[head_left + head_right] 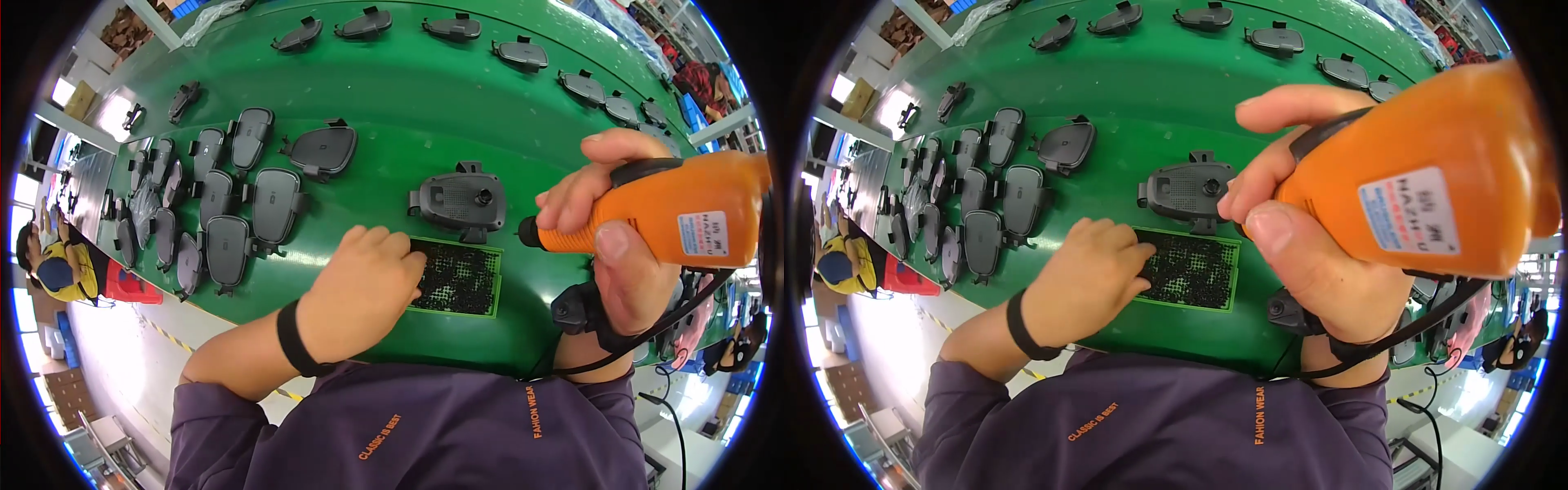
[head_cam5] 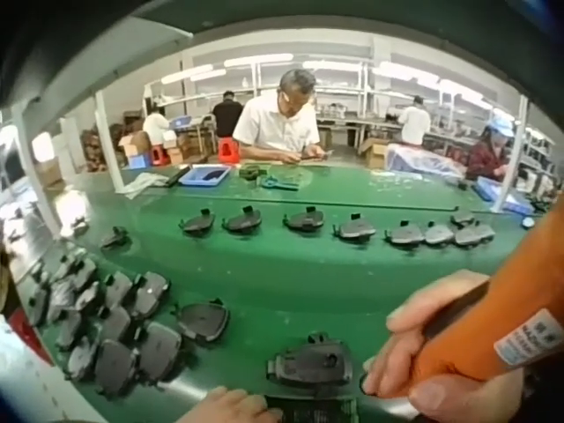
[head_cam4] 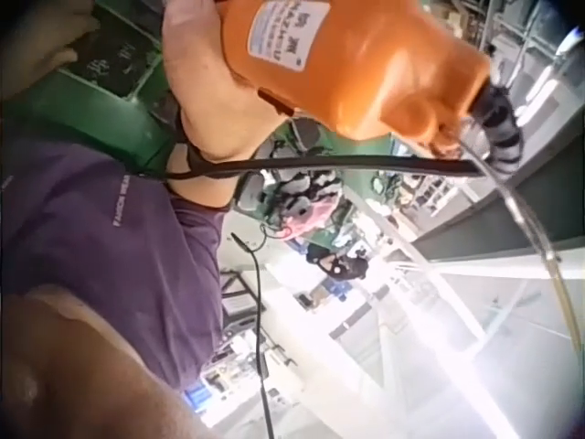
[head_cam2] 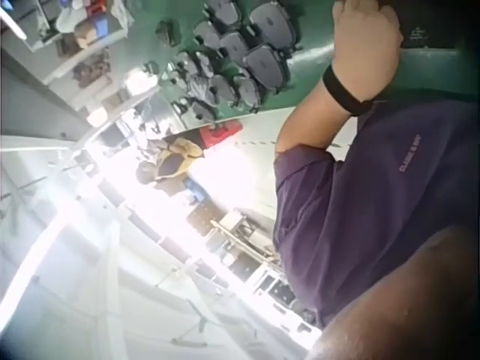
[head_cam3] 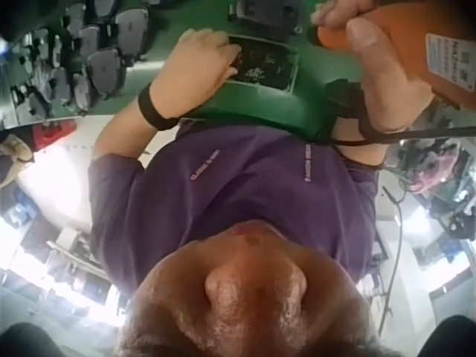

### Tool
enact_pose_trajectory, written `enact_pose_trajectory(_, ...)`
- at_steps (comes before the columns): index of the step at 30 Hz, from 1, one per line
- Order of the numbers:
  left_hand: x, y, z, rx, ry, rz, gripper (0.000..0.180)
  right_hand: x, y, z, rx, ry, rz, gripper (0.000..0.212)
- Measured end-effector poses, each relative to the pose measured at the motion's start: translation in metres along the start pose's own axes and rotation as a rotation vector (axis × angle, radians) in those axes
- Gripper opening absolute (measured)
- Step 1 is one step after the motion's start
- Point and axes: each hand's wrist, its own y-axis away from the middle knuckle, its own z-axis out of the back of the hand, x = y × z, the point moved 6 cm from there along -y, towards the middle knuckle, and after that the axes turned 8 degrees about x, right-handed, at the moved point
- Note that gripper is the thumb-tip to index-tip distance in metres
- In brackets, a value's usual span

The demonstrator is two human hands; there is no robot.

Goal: Use an electric screwdriver to fasten screws into plastic housing components on an assembly line.

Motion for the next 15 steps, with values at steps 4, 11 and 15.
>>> enact_pose_trajectory(4, 0.002, -0.002, -0.027, -0.061, -0.07, -0.038, 0.016, 0.004, 0.001, 0.002, 0.012, -0.106, 0.064, 0.053)
enact_pose_trajectory(11, 0.001, -0.011, -0.019, -0.214, 0.164, -0.091, 0.01, -0.004, 0.002, -0.01, 0.004, -0.265, 0.088, 0.052)
enact_pose_trajectory(15, 0.009, -0.018, -0.016, -0.219, 0.2, -0.052, 0.01, -0.007, 0.003, -0.019, 0.035, -0.323, 0.068, 0.051)
